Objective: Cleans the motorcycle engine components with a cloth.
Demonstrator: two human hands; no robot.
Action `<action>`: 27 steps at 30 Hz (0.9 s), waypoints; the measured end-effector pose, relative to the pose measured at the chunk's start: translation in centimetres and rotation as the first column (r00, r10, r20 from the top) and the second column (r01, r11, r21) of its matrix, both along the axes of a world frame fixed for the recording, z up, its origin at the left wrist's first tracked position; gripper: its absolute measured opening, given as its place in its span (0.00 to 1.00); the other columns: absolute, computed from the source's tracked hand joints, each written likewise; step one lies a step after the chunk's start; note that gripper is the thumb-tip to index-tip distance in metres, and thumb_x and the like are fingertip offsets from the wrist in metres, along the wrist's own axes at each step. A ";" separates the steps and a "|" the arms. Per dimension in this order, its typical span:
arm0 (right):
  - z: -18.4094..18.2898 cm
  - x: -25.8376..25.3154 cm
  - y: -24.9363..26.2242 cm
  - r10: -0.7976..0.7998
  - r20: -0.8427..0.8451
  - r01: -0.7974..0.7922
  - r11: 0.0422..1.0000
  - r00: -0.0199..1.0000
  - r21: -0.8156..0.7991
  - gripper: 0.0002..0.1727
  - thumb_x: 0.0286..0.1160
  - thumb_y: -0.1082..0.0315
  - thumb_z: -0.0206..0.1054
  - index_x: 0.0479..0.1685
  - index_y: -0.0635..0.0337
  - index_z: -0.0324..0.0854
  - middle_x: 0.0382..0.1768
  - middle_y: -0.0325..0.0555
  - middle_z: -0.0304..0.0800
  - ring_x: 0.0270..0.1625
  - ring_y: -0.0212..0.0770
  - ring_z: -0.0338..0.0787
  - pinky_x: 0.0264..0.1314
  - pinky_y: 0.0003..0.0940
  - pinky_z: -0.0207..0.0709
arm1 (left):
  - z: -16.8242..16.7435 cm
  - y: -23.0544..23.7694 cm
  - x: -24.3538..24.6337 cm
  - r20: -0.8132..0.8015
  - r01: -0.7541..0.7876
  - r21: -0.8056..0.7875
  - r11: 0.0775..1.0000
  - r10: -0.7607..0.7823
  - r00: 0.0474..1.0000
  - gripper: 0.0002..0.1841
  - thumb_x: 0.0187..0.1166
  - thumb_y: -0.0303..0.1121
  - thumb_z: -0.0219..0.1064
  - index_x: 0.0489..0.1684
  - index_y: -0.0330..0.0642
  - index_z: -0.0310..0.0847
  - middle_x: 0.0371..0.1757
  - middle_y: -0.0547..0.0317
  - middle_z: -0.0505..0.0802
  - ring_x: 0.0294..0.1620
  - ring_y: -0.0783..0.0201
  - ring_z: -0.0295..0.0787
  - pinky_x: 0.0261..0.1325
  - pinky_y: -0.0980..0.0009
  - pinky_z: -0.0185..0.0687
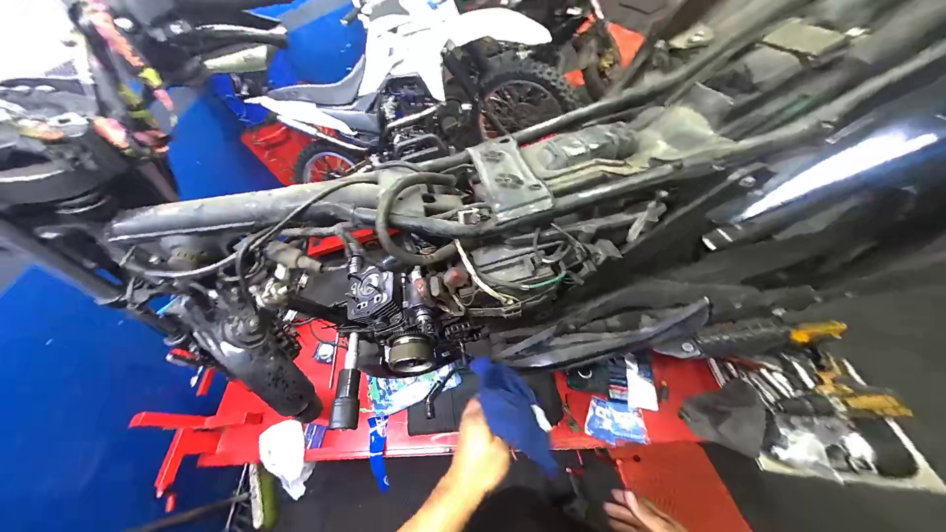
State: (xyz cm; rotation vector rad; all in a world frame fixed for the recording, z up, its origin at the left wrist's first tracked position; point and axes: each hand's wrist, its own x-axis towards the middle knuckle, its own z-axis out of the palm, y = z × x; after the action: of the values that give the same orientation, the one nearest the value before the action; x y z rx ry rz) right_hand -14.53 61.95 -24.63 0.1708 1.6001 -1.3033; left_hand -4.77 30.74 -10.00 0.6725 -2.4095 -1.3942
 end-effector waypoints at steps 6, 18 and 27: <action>12.7 -2.9 -12.6 -0.173 0.095 0.197 0.836 0.980 -0.512 0.24 0.90 0.47 0.56 0.68 0.56 0.79 0.51 0.47 0.94 0.53 0.40 0.94 0.58 0.45 0.90 | -1.1 5.4 -2.7 0.439 0.622 -0.377 0.687 -0.459 0.773 0.35 0.65 0.38 0.77 0.80 0.54 0.77 0.90 0.47 0.69 0.95 0.39 0.50 0.89 0.29 0.47; 9.4 0.9 -18.5 0.229 -0.633 -0.255 0.966 0.739 0.052 0.17 0.86 0.58 0.65 0.45 0.66 0.89 0.34 0.50 0.95 0.40 0.41 0.95 0.52 0.46 0.90 | -1.7 1.4 1.7 0.614 0.601 -0.173 0.781 -0.391 0.685 0.29 0.60 0.38 0.81 0.67 0.51 0.86 0.88 0.44 0.71 0.93 0.32 0.51 0.81 0.20 0.53; 8.1 5.9 -24.6 0.416 -0.456 -0.487 0.872 0.787 -0.046 0.15 0.87 0.61 0.62 0.48 0.65 0.89 0.37 0.46 0.97 0.44 0.36 0.96 0.56 0.41 0.91 | -3.2 -10.8 10.5 0.428 0.585 0.144 0.798 -0.584 0.690 0.20 0.84 0.49 0.66 0.68 0.54 0.88 0.64 0.48 0.93 0.71 0.44 0.86 0.74 0.34 0.75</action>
State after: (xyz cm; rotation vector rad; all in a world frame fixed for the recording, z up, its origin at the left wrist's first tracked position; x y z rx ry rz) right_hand -8.62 37.36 -16.49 -0.6214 1.7460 -1.1204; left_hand 5.69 19.97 -13.21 0.2227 -3.2062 -1.5851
